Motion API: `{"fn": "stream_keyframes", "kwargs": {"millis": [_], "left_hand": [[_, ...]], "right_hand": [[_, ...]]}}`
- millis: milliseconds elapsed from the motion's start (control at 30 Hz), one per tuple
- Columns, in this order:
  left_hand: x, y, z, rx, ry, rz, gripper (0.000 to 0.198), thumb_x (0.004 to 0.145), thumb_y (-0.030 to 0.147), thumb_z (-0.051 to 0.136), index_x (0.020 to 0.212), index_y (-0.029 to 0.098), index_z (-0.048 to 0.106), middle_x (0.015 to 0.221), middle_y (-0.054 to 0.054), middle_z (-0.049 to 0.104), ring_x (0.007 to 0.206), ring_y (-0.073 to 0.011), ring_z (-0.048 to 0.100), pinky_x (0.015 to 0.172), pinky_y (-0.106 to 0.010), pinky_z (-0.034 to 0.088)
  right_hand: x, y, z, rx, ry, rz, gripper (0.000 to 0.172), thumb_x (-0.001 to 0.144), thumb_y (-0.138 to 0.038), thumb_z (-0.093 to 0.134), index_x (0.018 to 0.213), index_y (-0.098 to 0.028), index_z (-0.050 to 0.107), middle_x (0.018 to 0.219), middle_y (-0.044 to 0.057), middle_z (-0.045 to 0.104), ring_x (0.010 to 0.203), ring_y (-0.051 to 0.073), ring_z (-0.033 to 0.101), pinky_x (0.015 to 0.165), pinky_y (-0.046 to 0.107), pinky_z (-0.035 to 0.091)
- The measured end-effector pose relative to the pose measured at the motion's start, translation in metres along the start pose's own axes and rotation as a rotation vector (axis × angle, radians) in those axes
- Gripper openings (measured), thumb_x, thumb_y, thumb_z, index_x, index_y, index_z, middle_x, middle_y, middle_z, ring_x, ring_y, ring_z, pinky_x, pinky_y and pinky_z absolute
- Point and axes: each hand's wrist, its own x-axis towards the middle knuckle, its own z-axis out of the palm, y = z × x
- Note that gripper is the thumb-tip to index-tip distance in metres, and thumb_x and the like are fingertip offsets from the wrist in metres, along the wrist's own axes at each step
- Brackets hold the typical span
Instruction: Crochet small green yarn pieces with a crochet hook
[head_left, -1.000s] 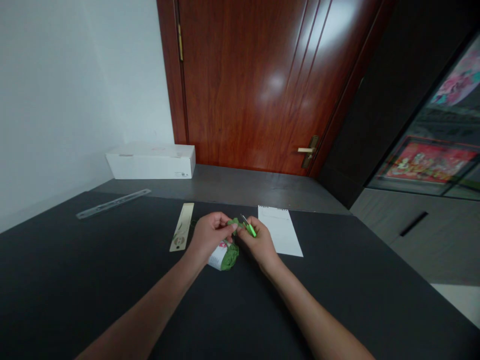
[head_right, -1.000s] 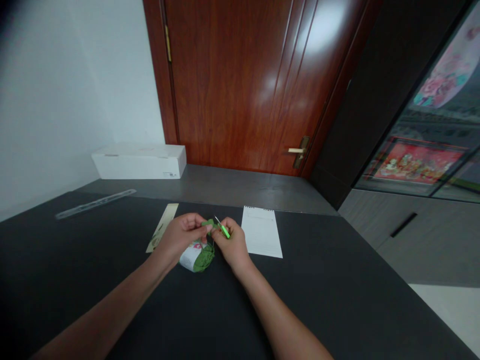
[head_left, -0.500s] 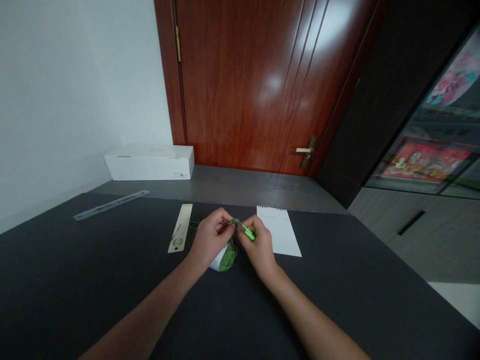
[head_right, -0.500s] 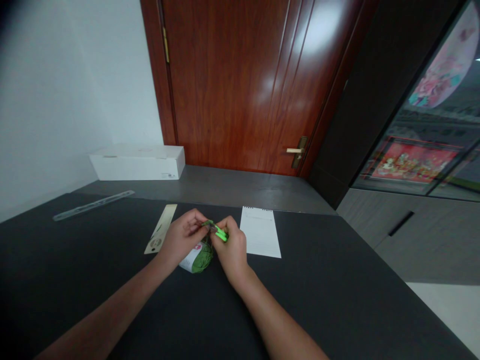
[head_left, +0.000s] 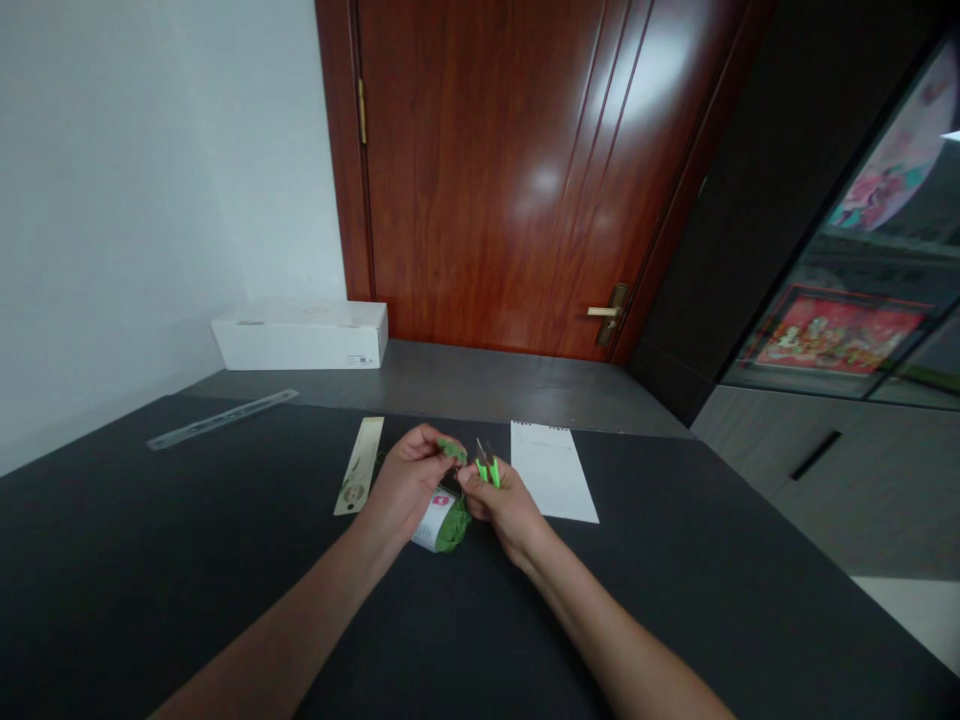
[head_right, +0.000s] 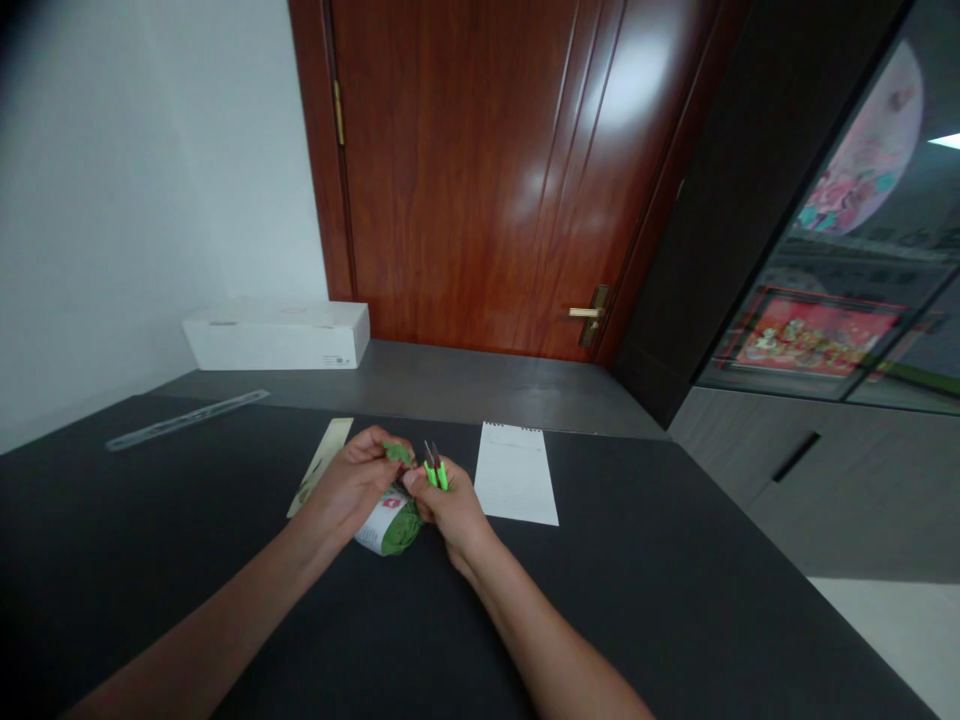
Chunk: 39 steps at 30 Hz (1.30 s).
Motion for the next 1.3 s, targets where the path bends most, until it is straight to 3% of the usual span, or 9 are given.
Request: {"fn": "stream_keyframes", "kwargs": {"millis": [300,467,667,767,900,1000,1067,1167,1300], "left_hand": [[0.0,0.004,-0.001,-0.164,-0.132,-0.058,0.024,0.057,-0.002,0.067,0.069,0.018,0.059,0.07,0.0,0.067,0.06,-0.0125,0.059,0.059,-0.025,0.048],[0.0,0.006,-0.002,-0.119,-0.138,-0.014,0.029,0.057,-0.005,0.063,0.074,0.017,0.063,0.085,-0.004,0.071,0.058,-0.0087,0.055,0.055,-0.021,0.042],[0.001,0.004,-0.001,0.07,-0.161,0.082,0.023,0.056,-0.005,0.065,0.067,0.016,0.067,0.093,-0.003,0.067,0.067,-0.0105,0.058,0.052,-0.018,0.041],[0.003,0.0,-0.002,0.128,-0.173,0.113,0.019,0.057,-0.002,0.068,0.064,0.015,0.067,0.089,-0.003,0.066,0.067,-0.0105,0.057,0.049,-0.017,0.038],[0.003,0.0,-0.002,0.17,-0.172,0.08,0.019,0.062,0.004,0.075,0.076,0.017,0.07,0.085,-0.003,0.068,0.063,-0.0108,0.058,0.051,-0.02,0.04],[0.001,0.005,-0.002,0.233,-0.105,0.06,0.029,0.069,0.014,0.078,0.097,0.018,0.071,0.091,-0.006,0.072,0.082,-0.0174,0.065,0.071,-0.026,0.048],[0.0,0.009,-0.001,0.261,-0.045,0.063,0.023,0.076,0.028,0.076,0.095,0.016,0.072,0.091,-0.008,0.073,0.087,-0.0197,0.065,0.079,-0.03,0.048],[-0.003,0.011,0.001,0.311,-0.045,0.016,0.023,0.077,0.037,0.076,0.084,0.015,0.073,0.08,-0.006,0.071,0.076,-0.0181,0.063,0.075,-0.031,0.048],[-0.006,0.01,0.003,0.364,-0.058,-0.043,0.018,0.07,0.027,0.082,0.077,0.014,0.071,0.07,-0.003,0.069,0.065,-0.0148,0.06,0.066,-0.027,0.046]], "right_hand": [[-0.001,-0.001,0.0,-0.142,-0.042,0.051,0.052,0.06,-0.06,0.083,0.069,-0.02,0.051,0.044,-0.012,0.036,0.04,0.004,0.021,0.041,0.023,0.014],[0.003,-0.006,-0.008,-0.087,0.084,0.038,0.055,0.063,-0.067,0.077,0.073,-0.02,0.051,0.043,-0.014,0.031,0.038,0.004,0.021,0.039,0.022,0.012],[-0.003,-0.017,-0.004,0.156,-0.157,0.131,0.054,0.073,-0.06,0.076,0.062,-0.021,0.039,0.049,-0.014,0.02,0.042,0.002,0.012,0.041,0.022,0.006],[-0.005,-0.017,-0.002,0.183,-0.176,0.103,0.053,0.073,-0.052,0.08,0.061,-0.021,0.037,0.05,-0.014,0.021,0.043,0.003,0.013,0.042,0.023,0.008],[-0.004,-0.016,-0.003,0.076,-0.034,0.004,0.041,0.071,-0.046,0.081,0.076,-0.02,0.049,0.051,-0.013,0.031,0.043,0.004,0.018,0.043,0.022,0.013],[-0.003,-0.016,-0.005,-0.097,0.157,-0.131,0.036,0.073,-0.045,0.077,0.079,-0.02,0.052,0.054,-0.011,0.039,0.046,0.006,0.028,0.045,0.022,0.02],[-0.003,-0.017,-0.007,-0.19,0.239,-0.192,0.032,0.073,-0.043,0.075,0.079,-0.021,0.052,0.056,-0.01,0.041,0.049,0.007,0.032,0.047,0.022,0.024],[-0.002,-0.016,-0.009,-0.268,0.25,-0.227,0.03,0.074,-0.042,0.074,0.078,-0.021,0.052,0.06,-0.009,0.042,0.051,0.008,0.034,0.048,0.022,0.027],[-0.001,-0.013,-0.011,-0.255,0.18,-0.163,0.031,0.078,-0.048,0.069,0.08,-0.022,0.051,0.055,-0.01,0.038,0.047,0.008,0.03,0.045,0.023,0.023]]}}
